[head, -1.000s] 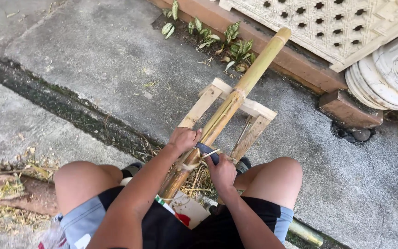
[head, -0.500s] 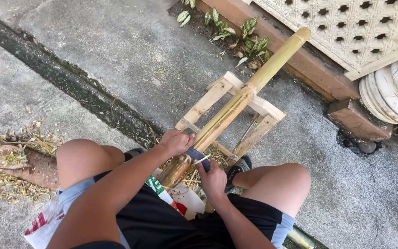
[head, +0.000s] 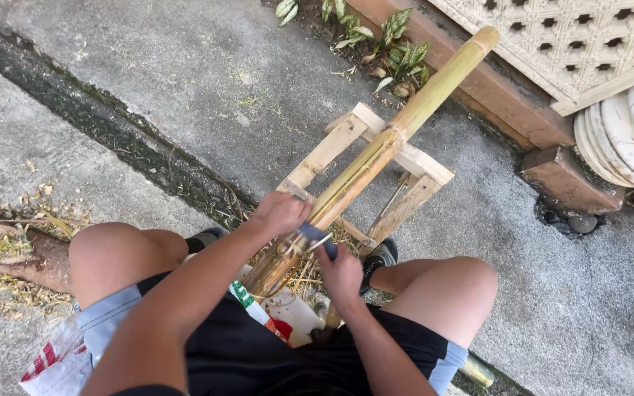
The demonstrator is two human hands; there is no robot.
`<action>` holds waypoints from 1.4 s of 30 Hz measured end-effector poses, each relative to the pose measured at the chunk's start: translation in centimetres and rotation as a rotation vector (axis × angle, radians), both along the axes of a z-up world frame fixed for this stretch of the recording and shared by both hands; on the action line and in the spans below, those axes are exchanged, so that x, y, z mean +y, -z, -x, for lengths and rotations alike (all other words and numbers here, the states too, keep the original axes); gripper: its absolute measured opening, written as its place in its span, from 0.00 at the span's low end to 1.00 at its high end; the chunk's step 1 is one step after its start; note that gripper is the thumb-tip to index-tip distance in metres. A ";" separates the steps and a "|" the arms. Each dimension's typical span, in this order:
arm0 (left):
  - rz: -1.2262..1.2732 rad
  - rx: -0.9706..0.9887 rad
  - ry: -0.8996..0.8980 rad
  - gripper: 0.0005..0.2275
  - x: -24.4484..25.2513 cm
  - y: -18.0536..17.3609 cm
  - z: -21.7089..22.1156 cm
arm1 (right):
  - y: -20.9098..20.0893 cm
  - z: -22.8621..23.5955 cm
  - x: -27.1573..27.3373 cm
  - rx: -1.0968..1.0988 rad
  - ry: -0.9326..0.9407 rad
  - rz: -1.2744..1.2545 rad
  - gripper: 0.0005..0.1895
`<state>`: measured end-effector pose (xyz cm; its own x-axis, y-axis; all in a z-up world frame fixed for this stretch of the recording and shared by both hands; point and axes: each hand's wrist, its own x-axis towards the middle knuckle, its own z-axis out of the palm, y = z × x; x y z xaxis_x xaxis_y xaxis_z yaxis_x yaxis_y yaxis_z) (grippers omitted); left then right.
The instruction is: Using a knife to shave and smooth a bamboo pole.
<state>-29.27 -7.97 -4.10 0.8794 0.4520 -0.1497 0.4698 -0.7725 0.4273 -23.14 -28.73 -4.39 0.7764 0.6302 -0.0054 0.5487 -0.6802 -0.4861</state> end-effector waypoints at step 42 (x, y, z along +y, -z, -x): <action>0.027 -0.288 -0.024 0.32 8.9 -4.8 -31.5 | -10.4 -27.0 8.4 -0.233 0.056 -0.146 0.19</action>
<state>2.25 0.95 0.75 0.8763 0.4728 0.0925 0.3444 -0.7491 0.5659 3.86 -20.32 6.05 0.7797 0.5673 0.2651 0.6208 -0.6449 -0.4458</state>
